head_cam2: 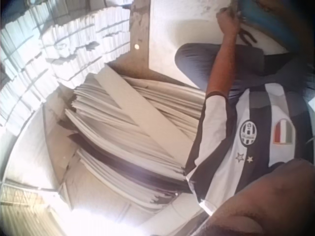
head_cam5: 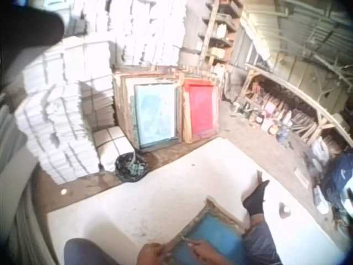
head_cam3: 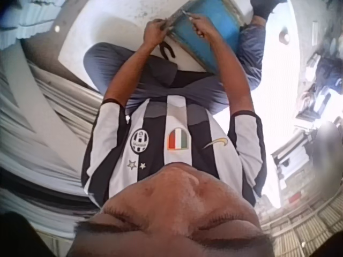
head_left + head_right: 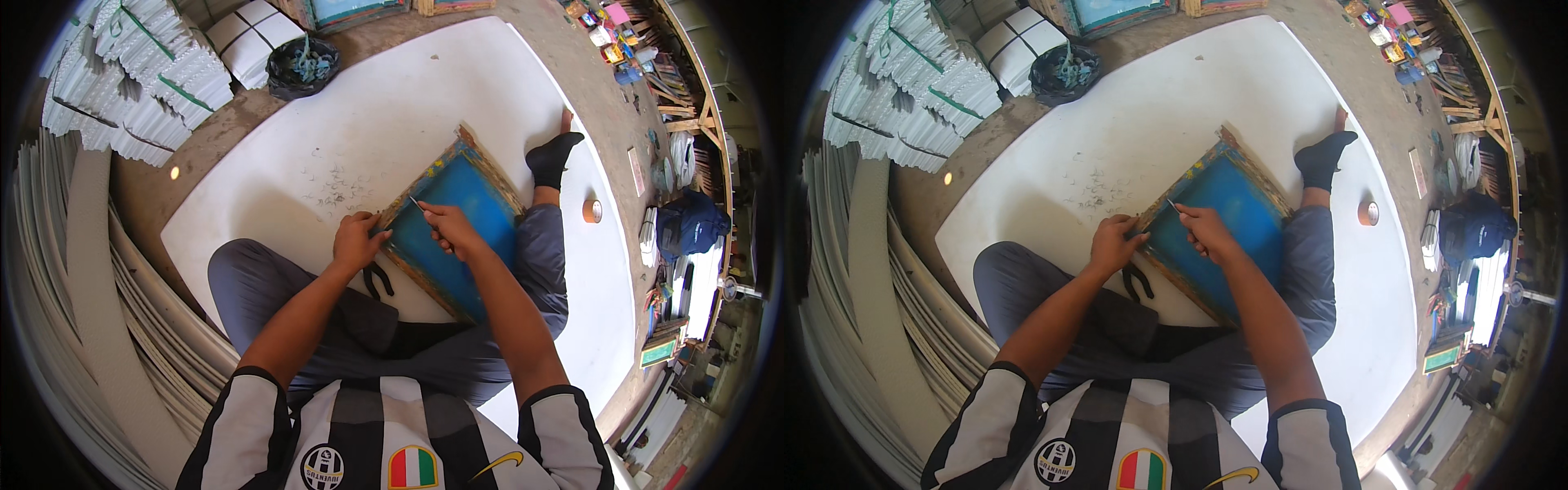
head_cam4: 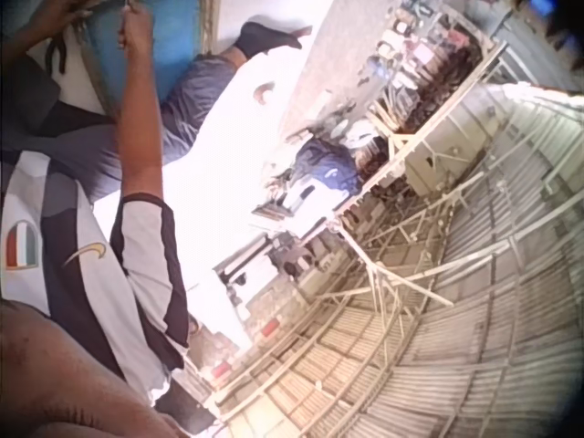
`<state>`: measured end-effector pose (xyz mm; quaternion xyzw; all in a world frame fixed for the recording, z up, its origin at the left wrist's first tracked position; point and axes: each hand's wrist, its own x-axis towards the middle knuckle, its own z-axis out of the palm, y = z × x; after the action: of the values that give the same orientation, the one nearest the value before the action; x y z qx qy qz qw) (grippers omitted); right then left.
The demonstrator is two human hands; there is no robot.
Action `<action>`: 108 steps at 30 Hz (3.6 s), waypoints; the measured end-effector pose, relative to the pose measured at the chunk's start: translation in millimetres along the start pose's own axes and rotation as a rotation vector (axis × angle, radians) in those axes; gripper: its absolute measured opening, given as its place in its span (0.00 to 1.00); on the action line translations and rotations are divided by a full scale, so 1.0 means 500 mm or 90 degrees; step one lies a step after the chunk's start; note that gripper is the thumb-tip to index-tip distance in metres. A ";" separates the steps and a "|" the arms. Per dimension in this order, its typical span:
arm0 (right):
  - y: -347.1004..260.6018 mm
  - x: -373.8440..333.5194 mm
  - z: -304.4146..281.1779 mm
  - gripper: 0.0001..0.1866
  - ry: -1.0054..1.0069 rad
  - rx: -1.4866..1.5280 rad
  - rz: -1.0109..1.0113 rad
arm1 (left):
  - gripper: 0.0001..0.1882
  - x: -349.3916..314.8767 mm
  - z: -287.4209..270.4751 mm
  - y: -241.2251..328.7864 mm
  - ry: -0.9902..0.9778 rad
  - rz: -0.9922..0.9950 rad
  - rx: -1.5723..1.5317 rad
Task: The person sits on the floor and scrapes dried paint or residue off the edges of a blue screen printing frame using a small metal tool. They repeatedly scrape the frame's border and occasionally wipe the surface with their hand.
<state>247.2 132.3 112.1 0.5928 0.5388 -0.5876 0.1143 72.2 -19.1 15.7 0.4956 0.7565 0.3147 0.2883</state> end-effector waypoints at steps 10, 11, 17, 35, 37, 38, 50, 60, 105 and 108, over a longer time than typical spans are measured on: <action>0.118 0.048 0.055 0.21 0.331 -0.204 -0.278 | 0.24 0.012 -0.013 0.009 -0.032 -0.035 -0.070; 0.107 0.046 0.046 0.21 0.341 -0.180 -0.240 | 0.24 0.012 -0.013 0.010 -0.033 -0.038 -0.078; 0.088 0.046 0.020 0.21 0.313 -0.359 -0.246 | 0.25 0.012 -0.009 0.011 0.000 0.002 -0.055; 0.069 0.020 0.038 0.22 0.325 -0.346 -0.191 | 0.23 0.011 -0.009 0.008 -0.019 -0.029 -0.076; 0.072 0.017 0.034 0.22 0.321 -0.338 -0.199 | 0.23 0.014 -0.010 0.005 -0.027 -0.031 -0.083; 0.071 0.016 0.033 0.22 0.318 -0.334 -0.204 | 0.23 0.015 -0.010 0.005 -0.032 -0.032 -0.085; 0.096 -0.009 0.062 0.22 0.292 -0.310 -0.217 | 0.22 0.012 -0.015 0.013 -0.009 -0.014 -0.084; 0.025 -0.047 0.073 0.25 0.249 -0.427 -0.120 | 0.22 0.007 -0.003 -0.008 -0.002 0.019 -0.050; 0.116 -0.007 0.084 0.21 0.271 -0.151 -0.284 | 0.24 0.018 -0.015 0.002 -0.036 -0.003 -0.047; 0.130 0.008 0.083 0.22 0.288 -0.199 -0.298 | 0.24 0.020 -0.013 0.003 -0.035 0.008 -0.036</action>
<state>272.5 76.6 64.6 0.5437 0.7550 -0.3622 -0.0561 64.9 -10.5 19.9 0.5003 0.7360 0.3239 0.3211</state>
